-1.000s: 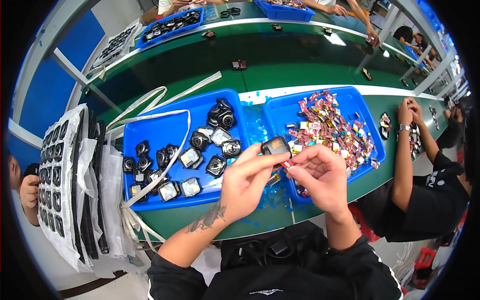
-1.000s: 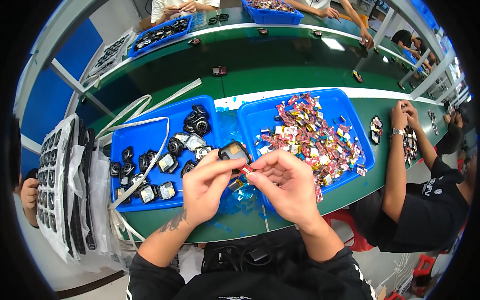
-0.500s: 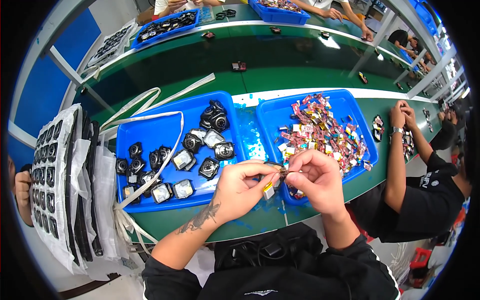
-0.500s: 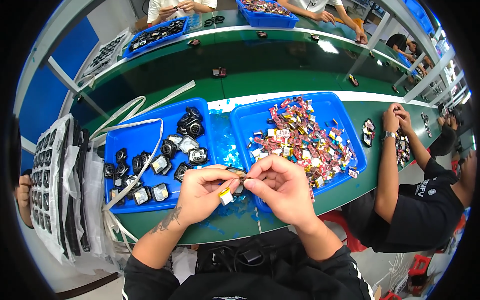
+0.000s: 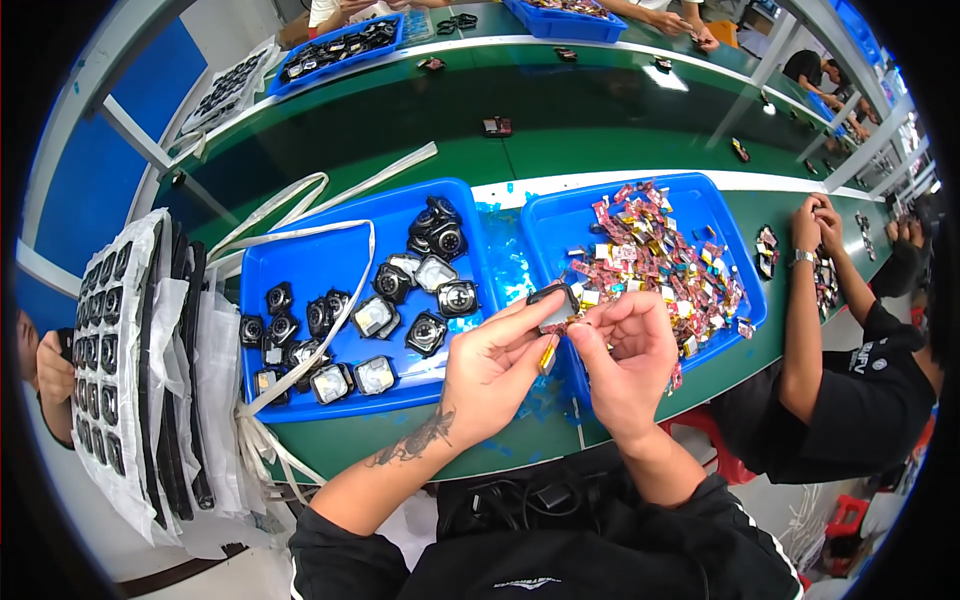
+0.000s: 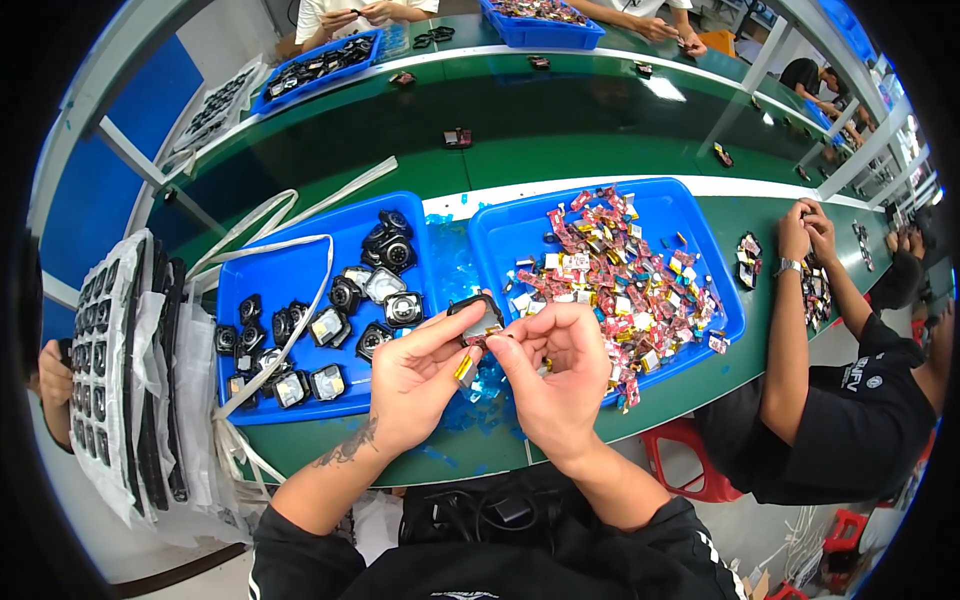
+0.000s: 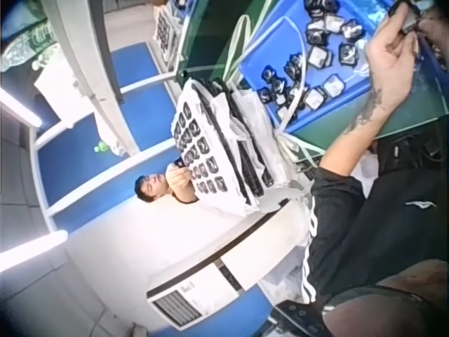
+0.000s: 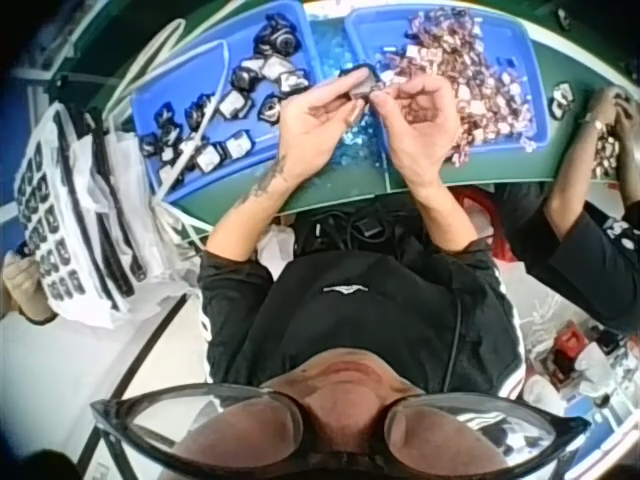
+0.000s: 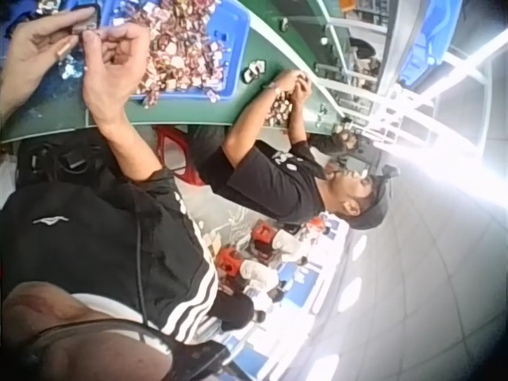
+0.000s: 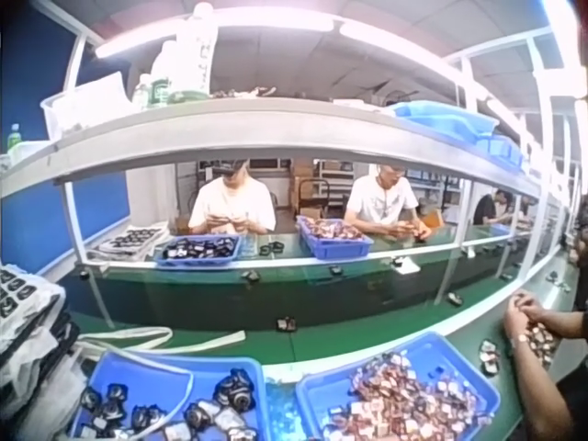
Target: The worker is assembling small electronic components, possibly smartwatches or portable modules, on a production assembly line.
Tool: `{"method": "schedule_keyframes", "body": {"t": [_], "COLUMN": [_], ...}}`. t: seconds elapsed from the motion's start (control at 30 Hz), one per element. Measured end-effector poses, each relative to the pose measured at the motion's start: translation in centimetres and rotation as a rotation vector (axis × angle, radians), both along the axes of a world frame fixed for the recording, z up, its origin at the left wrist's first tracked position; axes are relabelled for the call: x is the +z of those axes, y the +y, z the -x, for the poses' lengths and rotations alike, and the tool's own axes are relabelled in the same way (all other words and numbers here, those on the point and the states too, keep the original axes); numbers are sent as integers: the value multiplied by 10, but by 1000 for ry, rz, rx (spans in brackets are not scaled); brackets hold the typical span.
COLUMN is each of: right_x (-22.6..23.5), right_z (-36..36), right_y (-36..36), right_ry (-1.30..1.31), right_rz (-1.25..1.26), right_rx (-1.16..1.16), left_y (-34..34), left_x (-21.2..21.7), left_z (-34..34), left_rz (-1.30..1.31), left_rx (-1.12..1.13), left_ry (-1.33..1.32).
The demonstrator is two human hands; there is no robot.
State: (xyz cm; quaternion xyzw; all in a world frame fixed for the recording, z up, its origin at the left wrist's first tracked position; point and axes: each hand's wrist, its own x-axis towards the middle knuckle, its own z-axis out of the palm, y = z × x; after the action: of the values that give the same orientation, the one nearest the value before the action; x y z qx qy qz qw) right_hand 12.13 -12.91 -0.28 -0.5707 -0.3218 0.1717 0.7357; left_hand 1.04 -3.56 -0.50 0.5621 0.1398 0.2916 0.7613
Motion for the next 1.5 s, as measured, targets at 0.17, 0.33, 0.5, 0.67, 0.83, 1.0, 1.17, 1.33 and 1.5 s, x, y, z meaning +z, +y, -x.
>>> {"method": "schedule_keyframes", "body": {"t": [0.17,0.33,0.5,0.67,0.83,1.0,1.17,1.33,1.5], "right_x": [0,1,10,13,38,50,-18,-4,37], "right_z": [0,0,-10,-14,-51,-137,-170,-138,-55], "right_y": [1,3,0,10,42,164,231,212,149], "right_ry": [-105,-164,-19,-66,-78,-222,-355,-1001,-1133], "right_rz": [62,190,172,211,304,725,766,758,501], "right_rx": [-15,3,182,257,350,307,282,30,888], "left_y": [1,0,-3,5,-5,-10,-11,-11,-7], "left_x": [-4,-2,7,7,-4,-3,-6,-5,-2], "left_z": [0,4,0,3,-7,3,4,7,6], "left_rz": [-10,50,97,119,-350,-1494,-1632,-1618,-1592], "left_rx": [29,48,50,28,551,500,361,378,369], "left_ry": [-17,44,-36,-3,28,-256,-318,-348,-389]}}
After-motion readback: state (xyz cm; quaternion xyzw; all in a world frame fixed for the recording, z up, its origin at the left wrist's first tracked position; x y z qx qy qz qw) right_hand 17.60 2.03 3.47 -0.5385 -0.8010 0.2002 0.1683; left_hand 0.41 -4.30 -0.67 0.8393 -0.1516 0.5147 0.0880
